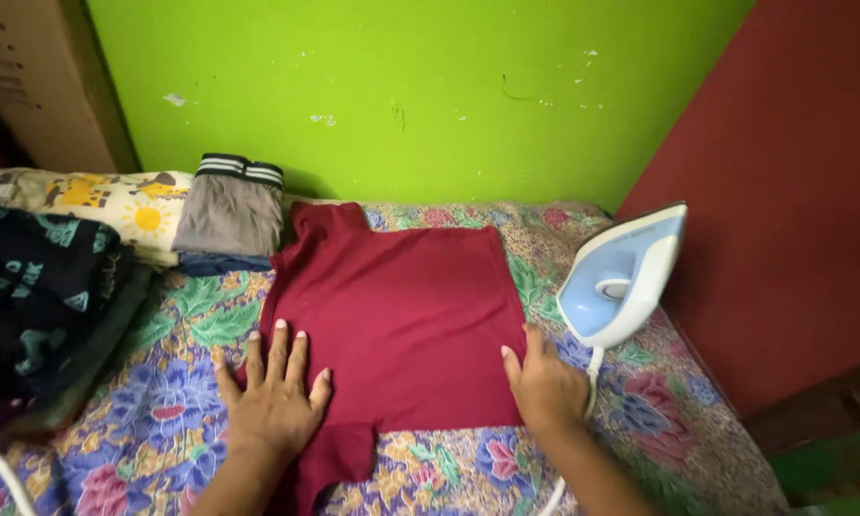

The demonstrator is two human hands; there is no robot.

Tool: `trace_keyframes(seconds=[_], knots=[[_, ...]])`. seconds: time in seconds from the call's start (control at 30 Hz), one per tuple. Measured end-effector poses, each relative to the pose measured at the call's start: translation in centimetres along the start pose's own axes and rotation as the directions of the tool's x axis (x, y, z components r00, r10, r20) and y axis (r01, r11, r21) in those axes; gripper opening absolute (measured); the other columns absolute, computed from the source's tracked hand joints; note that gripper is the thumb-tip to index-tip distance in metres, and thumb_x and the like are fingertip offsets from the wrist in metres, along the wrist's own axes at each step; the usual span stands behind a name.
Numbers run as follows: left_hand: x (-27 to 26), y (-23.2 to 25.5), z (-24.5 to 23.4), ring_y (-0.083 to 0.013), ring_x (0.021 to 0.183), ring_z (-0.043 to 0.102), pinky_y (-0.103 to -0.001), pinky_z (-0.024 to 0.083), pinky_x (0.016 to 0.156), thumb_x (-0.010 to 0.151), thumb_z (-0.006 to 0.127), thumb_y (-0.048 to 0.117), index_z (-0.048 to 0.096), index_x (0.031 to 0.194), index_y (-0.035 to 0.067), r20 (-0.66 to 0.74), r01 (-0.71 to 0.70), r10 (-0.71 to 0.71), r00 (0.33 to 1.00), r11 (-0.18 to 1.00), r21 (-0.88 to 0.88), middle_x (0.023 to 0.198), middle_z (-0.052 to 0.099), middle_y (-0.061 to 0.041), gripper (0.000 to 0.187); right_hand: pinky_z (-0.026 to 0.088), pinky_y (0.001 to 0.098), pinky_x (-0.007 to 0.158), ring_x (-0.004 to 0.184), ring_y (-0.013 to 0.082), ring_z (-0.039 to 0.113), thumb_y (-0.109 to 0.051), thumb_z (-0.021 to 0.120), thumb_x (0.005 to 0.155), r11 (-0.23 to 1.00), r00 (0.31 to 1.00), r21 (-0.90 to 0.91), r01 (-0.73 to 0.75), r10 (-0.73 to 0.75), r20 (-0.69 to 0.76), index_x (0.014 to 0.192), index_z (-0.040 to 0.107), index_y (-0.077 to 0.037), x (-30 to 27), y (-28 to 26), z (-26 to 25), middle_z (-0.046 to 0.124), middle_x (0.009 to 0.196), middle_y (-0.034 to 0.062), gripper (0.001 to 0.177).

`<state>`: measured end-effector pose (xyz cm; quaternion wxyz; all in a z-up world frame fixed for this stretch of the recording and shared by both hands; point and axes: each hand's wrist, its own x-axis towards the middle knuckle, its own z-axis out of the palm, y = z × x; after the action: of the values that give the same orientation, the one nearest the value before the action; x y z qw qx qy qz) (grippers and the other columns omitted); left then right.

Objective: Ironing and folding small clothes on a flat surface.

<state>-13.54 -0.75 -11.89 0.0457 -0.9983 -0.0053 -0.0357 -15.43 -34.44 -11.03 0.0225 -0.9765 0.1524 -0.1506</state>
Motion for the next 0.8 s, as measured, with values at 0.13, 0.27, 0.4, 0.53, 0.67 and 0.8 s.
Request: trace_keyframes(seconds=[0.13, 0.27, 0.4, 0.53, 0.67, 0.8], knots=[[-1.0, -0.9, 0.2, -0.0263, 0.154, 0.013, -0.067, 0.011, 0.115, 0.095, 0.030, 0.065, 0.024, 0.157, 0.027, -0.002, 0.000, 0.000, 1.000, 1.000, 0.015, 0.169, 0.012, 0.000, 0.073, 0.056, 0.0456, 0.068, 0.069, 0.0319, 0.073, -0.053, 0.055, 0.096, 0.999, 0.999, -0.038, 0.038, -0.039, -0.018, 0.132, 0.055, -0.024, -0.7, 1.0, -0.7, 0.075, 0.088, 0.0095, 0.046], [-2.0, -2.1, 0.3, -0.0275, 0.154, 0.009, -0.066, 0.013, 0.115, 0.094, 0.029, 0.069, 0.018, 0.159, 0.027, 0.076, 0.016, -0.009, 0.997, 0.996, -0.091, 0.169, 0.008, 0.000, 0.078, 0.056, 0.0453, 0.072, 0.075, 0.0307, 0.075, -0.056, 0.051, 0.098, 0.991, 0.968, -0.053, -0.127, 0.135, 0.210, 0.134, 0.051, -0.026, -1.0, 2.2, -1.3, 0.077, 0.079, 0.0113, 0.046], [-2.3, -3.0, 0.3, -0.0334, 0.154, 0.003, -0.063, 0.013, 0.117, 0.094, 0.025, 0.074, 0.012, 0.161, 0.028, 0.146, 0.039, -0.025, 0.989, 0.995, -0.089, 0.169, 0.004, -0.002, 0.082, 0.056, 0.0467, 0.077, 0.082, 0.0333, 0.072, -0.049, 0.063, 0.097, 0.956, 0.940, 0.070, -0.286, 0.266, 0.213, 0.122, 0.051, -0.018, -1.7, 2.9, -2.0, 0.074, 0.088, 0.0130, 0.041], [-2.4, -3.1, 0.4, -0.0344, 0.155, 0.003, -0.064, 0.013, 0.117, 0.094, 0.024, 0.075, 0.011, 0.162, 0.027, 0.192, 0.018, 0.002, 0.981, 0.995, -0.101, 0.170, 0.003, -0.002, 0.084, 0.050, 0.0464, 0.084, 0.091, 0.0368, 0.063, -0.028, 0.076, 0.086, 0.895, 0.888, 0.446, -0.022, 0.223, -0.402, 0.109, 0.048, -0.006, -0.7, 7.0, 0.5, 0.062, 0.099, 0.0205, 0.042], [-2.1, -3.2, 0.8, -0.0365, 0.155, 0.002, -0.065, 0.013, 0.116, 0.094, 0.024, 0.075, 0.010, 0.162, 0.026, 0.180, 0.013, 0.008, 0.984, 0.994, -0.112, 0.170, 0.001, -0.003, 0.084, 0.050, 0.0417, 0.080, 0.094, 0.0348, 0.059, -0.024, 0.081, 0.086, 0.747, 0.815, 0.653, -0.125, 0.453, -0.362, 0.125, 0.042, 0.003, 2.0, 8.1, -1.5, 0.050, 0.114, 0.0221, 0.061], [-2.0, -3.3, 1.1, -0.0374, 0.154, 0.001, -0.066, 0.013, 0.115, 0.094, 0.023, 0.075, 0.010, 0.161, 0.025, 0.176, 0.007, 0.012, 0.984, 0.994, -0.105, 0.170, 0.001, -0.003, 0.085, 0.047, 0.0467, 0.093, 0.101, 0.0338, 0.064, -0.027, 0.084, 0.085, 0.796, 0.919, 0.583, -0.164, 0.338, -0.202, 0.119, 0.061, 0.002, 4.6, 9.0, -1.8, 0.066, 0.110, 0.0207, 0.050]])
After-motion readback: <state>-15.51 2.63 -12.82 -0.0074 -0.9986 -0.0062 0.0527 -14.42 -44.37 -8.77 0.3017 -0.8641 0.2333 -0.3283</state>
